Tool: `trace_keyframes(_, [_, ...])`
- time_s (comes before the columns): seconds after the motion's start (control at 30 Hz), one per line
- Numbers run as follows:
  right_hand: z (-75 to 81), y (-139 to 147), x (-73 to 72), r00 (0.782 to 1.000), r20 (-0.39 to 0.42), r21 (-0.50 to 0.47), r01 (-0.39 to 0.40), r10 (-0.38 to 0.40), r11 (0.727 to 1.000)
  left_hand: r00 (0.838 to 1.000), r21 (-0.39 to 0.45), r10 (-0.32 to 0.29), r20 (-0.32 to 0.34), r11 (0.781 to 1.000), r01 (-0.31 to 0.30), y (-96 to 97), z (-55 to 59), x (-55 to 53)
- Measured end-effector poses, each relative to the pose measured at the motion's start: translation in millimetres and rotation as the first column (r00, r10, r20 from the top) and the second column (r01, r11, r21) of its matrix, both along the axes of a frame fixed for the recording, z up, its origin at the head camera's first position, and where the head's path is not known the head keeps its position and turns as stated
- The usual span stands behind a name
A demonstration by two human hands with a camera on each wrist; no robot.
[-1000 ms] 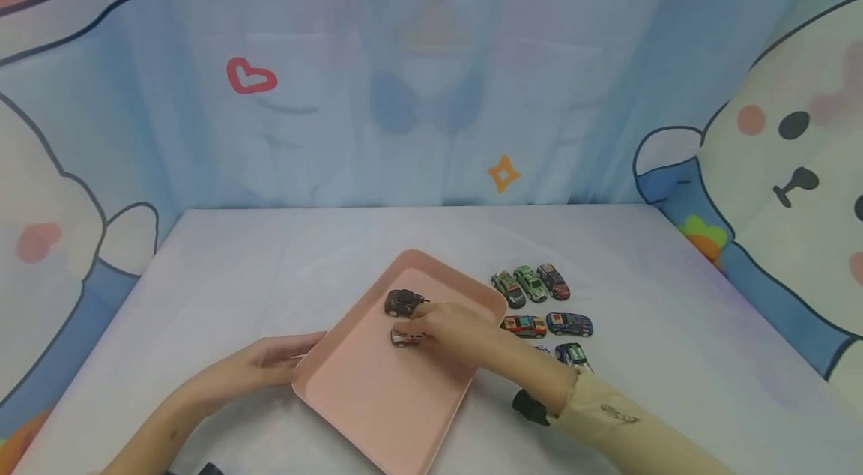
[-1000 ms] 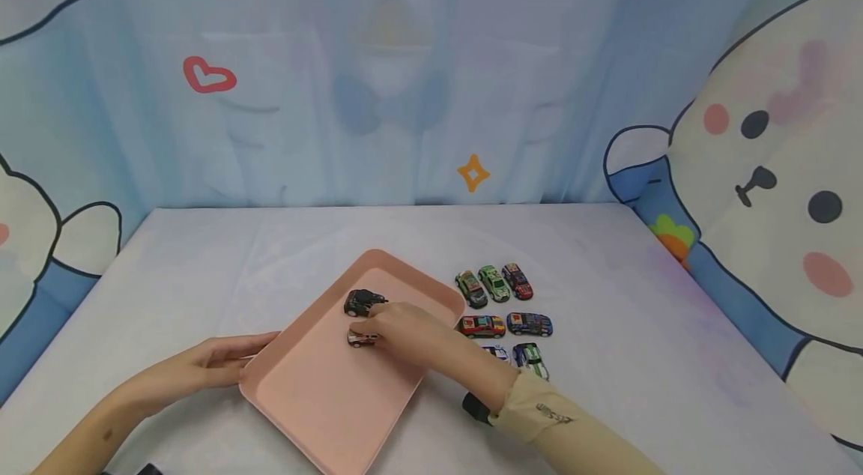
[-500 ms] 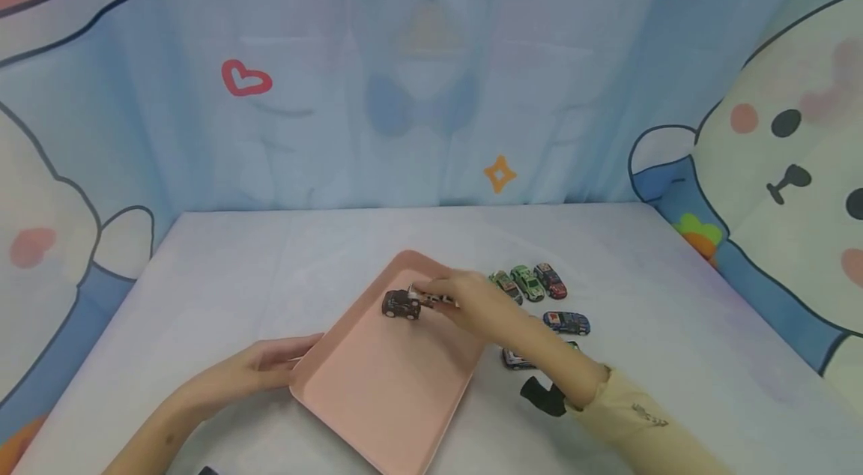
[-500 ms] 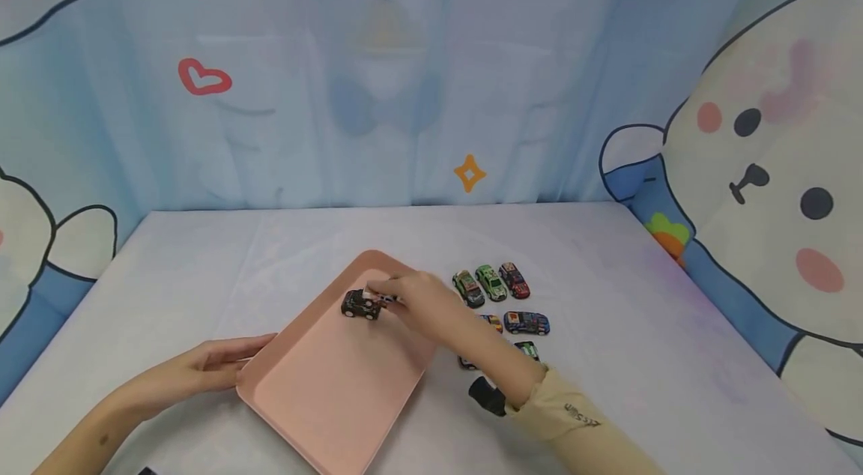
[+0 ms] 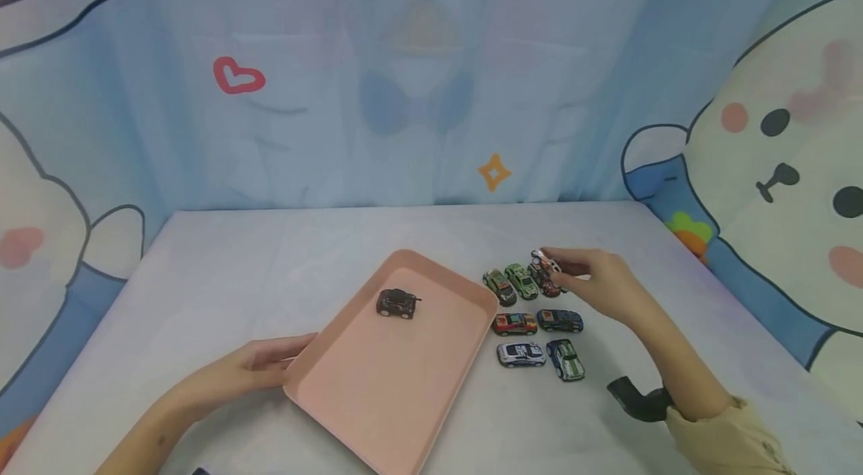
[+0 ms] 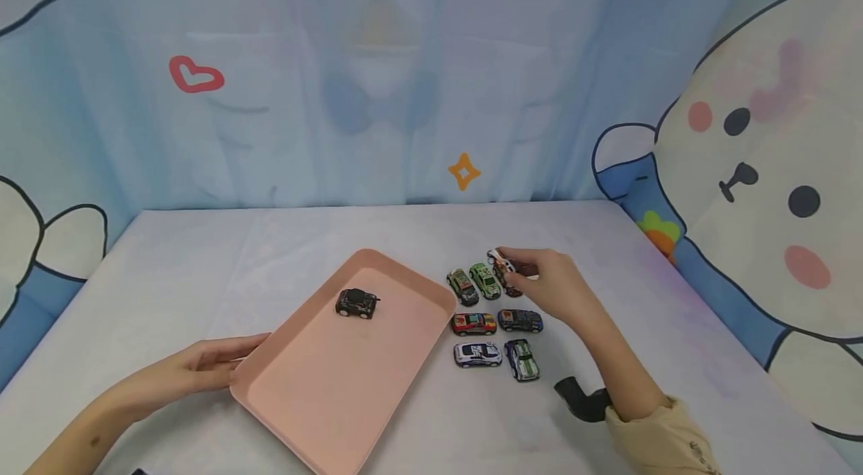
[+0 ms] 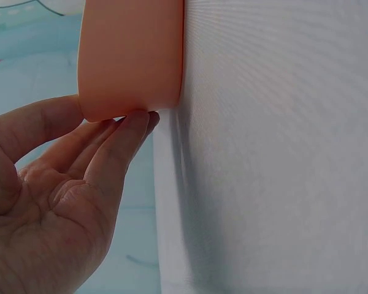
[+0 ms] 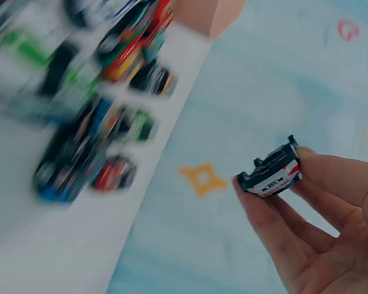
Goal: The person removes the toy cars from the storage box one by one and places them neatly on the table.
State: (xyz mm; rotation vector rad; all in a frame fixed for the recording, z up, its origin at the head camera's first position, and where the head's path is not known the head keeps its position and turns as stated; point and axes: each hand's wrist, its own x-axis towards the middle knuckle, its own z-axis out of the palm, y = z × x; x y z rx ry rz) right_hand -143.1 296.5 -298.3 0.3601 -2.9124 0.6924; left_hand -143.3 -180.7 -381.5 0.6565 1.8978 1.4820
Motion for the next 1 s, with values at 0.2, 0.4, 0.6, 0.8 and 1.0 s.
trace_keyframes(0.2, [-13.2, 38, 14.7, 0.990, 0.063, 0.078, 0.118, -0.123, 0.990, 1.000, -0.005, -0.002, 0.011, 1.000, 0.002, -0.6, 0.1, 0.2])
trace_keyframes(0.4, [-34.2, 53, 26.6, 0.968, 0.114, 0.205, 0.195, -0.221, 0.959, 1.000, 0.021, -0.008, 0.027, 1.000, 0.008, -3.2, -3.0, -1.8])
trace_keyframes(0.6, [-53.0, 54, 32.3, 0.949, 0.149, 0.295, 0.225, -0.277, 0.929, 0.999, 0.038, -0.020, 0.043, 0.999, 0.018, -5.2, -5.9, -1.8])
trace_keyframes(0.8, [-59.9, 44, 41.2, 0.934, 0.175, 0.339, 0.241, -0.313, 0.910, 0.999, 0.041, -0.030, 0.031, 0.999, 0.029, -4.8, -4.3, -1.1])
trace_keyframes(1.0, [-60.1, 31, 48.3, 0.914, 0.220, 0.361, 0.250, -0.342, 0.899, 1.000, 0.013, -0.020, 0.005, 1.000, 0.020, -3.7, -3.6, -2.5])
